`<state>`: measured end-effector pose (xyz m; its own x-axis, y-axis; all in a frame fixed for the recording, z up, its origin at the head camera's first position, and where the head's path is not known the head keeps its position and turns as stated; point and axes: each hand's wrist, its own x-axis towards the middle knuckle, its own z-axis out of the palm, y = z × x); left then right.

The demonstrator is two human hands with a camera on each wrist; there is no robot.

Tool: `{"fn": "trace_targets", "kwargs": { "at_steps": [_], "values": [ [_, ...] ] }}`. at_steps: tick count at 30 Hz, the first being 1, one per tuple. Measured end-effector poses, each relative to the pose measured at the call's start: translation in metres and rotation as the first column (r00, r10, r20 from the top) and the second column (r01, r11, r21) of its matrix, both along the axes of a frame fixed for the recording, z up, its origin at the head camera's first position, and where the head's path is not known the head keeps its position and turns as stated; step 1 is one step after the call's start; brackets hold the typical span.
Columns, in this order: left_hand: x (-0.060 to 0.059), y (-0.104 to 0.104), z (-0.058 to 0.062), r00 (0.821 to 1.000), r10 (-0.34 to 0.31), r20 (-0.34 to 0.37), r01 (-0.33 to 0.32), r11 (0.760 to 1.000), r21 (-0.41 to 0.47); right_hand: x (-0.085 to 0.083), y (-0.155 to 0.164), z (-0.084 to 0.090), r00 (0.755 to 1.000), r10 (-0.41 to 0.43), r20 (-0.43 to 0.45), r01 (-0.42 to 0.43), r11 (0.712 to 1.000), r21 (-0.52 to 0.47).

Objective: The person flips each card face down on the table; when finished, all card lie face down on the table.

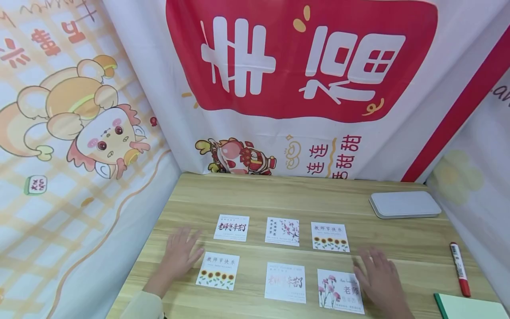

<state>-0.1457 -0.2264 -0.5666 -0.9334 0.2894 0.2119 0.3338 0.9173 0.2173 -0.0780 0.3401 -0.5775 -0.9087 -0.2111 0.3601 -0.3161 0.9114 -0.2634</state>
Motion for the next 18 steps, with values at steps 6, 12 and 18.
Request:
{"fn": "trace_targets", "kwargs": {
  "at_steps": [6,12,18],
  "values": [
    [0.013,0.031,0.001,0.998,-0.064,0.019,0.064,0.998,0.004,0.007,-0.03,-0.01,1.0,0.022,0.002,-0.022,1.0,-0.006],
    [0.029,0.067,-0.003,0.988,-0.134,0.071,0.134,0.991,-0.002,0.016,-0.061,-0.012,0.999,0.045,0.016,-0.045,0.999,-0.009],
    [0.042,0.106,-0.016,0.969,-0.239,0.061,0.241,0.97,-0.029,0.022,-0.093,-0.013,0.995,0.097,0.03,-0.097,0.995,-0.004]
  ]
}}
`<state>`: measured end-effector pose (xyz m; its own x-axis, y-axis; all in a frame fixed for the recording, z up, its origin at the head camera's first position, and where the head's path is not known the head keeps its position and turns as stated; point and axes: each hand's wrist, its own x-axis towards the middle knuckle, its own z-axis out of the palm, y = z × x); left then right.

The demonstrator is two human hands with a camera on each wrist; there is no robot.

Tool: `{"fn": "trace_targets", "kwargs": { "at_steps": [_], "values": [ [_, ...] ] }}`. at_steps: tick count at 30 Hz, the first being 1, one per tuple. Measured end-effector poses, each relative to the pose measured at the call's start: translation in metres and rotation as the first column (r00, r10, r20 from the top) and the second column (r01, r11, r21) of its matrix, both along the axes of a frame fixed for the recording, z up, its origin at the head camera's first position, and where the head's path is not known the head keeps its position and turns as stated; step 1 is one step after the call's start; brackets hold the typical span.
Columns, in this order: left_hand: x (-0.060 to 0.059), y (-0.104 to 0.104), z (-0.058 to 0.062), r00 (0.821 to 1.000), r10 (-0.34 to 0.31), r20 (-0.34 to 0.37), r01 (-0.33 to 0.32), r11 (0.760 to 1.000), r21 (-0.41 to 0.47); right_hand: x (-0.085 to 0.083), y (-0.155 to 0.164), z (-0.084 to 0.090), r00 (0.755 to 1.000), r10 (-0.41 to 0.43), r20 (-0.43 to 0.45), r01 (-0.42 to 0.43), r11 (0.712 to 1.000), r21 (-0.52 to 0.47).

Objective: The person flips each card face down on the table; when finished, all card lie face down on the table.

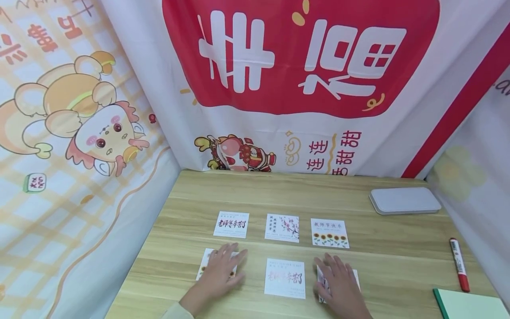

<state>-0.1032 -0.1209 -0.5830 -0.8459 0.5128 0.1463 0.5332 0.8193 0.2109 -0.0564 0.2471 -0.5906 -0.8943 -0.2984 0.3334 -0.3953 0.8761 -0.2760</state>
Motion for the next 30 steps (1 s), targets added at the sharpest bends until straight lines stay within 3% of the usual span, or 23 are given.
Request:
{"fn": "trace_targets", "kwargs": {
  "at_steps": [6,13,20,30],
  "values": [
    [0.01,0.031,-0.005,0.996,-0.088,0.009,0.089,0.994,-0.06,0.005,-0.026,-0.004,0.995,0.024,0.096,-0.025,1.0,0.011],
    [0.018,0.053,-0.013,0.99,-0.142,0.024,0.143,0.984,-0.108,0.007,-0.046,-0.005,0.983,0.015,0.182,-0.02,1.0,0.023],
    [0.027,0.064,-0.018,0.988,-0.143,0.052,0.148,0.984,-0.101,0.009,-0.059,-0.005,0.963,0.015,0.268,-0.03,0.998,0.05],
    [0.031,0.067,-0.02,0.99,-0.14,0.035,0.142,0.988,-0.067,0.009,-0.065,-0.011,0.969,-0.009,0.245,-0.011,0.997,0.079]
  ]
}}
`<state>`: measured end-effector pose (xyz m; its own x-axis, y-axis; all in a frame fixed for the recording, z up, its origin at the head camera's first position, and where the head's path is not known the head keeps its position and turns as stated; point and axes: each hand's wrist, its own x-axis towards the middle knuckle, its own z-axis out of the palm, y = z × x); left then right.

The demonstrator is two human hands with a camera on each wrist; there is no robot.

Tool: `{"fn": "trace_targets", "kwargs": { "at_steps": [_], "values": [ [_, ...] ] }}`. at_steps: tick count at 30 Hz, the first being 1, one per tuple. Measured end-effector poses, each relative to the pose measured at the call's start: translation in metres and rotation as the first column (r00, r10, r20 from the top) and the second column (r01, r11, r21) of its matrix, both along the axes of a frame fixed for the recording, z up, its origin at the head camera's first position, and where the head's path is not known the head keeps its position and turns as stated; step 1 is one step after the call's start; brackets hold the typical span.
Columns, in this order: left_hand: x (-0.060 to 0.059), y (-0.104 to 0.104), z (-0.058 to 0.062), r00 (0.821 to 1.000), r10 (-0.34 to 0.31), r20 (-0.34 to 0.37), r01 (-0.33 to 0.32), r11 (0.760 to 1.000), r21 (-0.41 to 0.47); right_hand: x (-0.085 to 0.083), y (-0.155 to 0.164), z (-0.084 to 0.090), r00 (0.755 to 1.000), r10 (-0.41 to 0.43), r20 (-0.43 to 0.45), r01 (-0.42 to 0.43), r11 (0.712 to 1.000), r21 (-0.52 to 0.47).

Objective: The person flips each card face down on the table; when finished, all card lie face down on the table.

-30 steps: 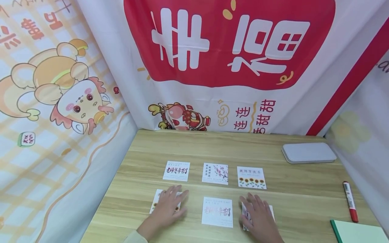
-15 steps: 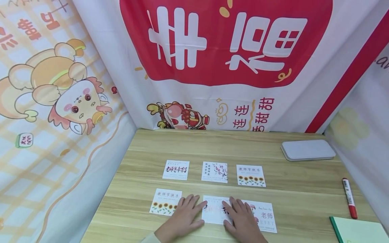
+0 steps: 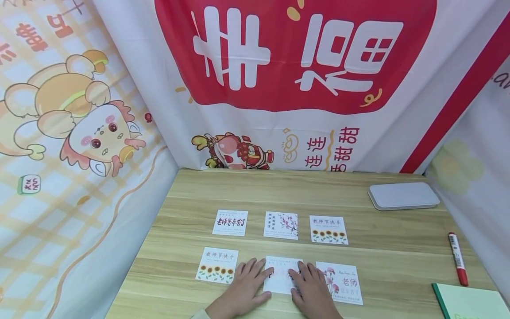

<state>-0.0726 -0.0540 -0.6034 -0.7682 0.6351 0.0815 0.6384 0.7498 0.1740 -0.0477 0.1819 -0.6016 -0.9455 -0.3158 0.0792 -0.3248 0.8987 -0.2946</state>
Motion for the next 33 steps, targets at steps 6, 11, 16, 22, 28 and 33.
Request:
{"fn": "trace_targets", "kwargs": {
  "at_steps": [6,11,16,22,28,33],
  "values": [
    [0.001,0.001,0.0,1.0,0.014,0.022,-0.014,0.999,0.04,0.001,-0.002,-0.004,0.998,-0.014,-0.066,0.015,1.0,0.008],
    [0.003,0.005,0.005,0.992,0.061,0.108,-0.076,0.988,0.137,0.001,-0.006,-0.003,0.997,-0.027,-0.076,0.025,0.999,-0.024],
    [0.003,0.01,0.01,0.966,0.12,0.229,-0.179,0.95,0.255,0.0,-0.012,0.001,0.998,-0.058,-0.025,0.057,0.998,-0.033],
    [0.002,0.013,0.013,0.94,0.148,0.306,-0.269,0.874,0.404,-0.001,-0.018,0.002,0.996,-0.091,-0.019,0.09,0.994,-0.067],
    [-0.002,0.015,0.016,0.883,0.133,0.45,-0.394,0.73,0.558,-0.005,-0.022,0.008,0.992,-0.116,0.039,0.119,0.989,-0.09],
    [-0.004,0.016,0.021,0.846,0.116,0.521,-0.474,0.613,0.632,-0.007,-0.021,0.017,0.984,-0.122,0.13,0.148,0.964,-0.219]
  ]
}}
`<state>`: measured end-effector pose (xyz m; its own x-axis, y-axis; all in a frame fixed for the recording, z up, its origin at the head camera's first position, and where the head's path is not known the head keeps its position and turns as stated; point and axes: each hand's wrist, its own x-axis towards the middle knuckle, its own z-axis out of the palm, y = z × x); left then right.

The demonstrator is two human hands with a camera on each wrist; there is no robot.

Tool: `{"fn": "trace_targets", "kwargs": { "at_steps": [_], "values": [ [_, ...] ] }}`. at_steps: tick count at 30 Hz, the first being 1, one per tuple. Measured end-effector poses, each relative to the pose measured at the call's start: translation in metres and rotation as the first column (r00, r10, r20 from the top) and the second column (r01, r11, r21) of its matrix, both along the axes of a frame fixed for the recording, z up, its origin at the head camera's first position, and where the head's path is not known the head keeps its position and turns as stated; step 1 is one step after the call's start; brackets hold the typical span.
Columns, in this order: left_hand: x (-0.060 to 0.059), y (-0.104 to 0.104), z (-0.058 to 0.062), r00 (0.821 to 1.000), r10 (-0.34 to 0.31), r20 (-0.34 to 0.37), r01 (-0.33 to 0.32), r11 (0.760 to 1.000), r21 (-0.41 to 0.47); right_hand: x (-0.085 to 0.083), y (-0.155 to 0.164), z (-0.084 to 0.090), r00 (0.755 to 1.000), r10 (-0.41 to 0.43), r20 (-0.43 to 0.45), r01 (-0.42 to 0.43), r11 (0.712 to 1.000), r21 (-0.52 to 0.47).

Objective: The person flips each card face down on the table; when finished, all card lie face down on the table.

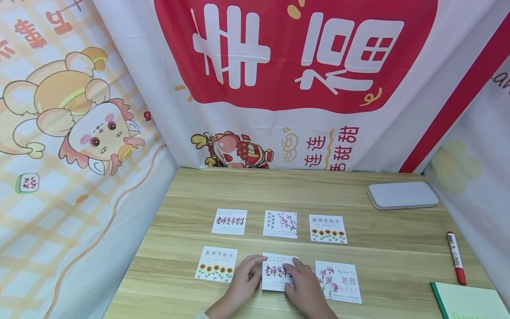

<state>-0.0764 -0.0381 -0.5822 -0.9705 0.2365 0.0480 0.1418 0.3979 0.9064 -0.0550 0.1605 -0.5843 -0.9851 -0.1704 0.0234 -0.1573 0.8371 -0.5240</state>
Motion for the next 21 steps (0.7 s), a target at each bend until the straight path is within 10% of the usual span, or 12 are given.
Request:
{"fn": "trace_targets", "kwargs": {
  "at_steps": [21],
  "values": [
    [-0.001,0.009,0.022,0.997,0.036,-0.066,-0.021,0.977,0.211,-0.004,-0.006,0.024,0.974,-0.042,0.223,0.149,0.861,-0.486]
  ]
}}
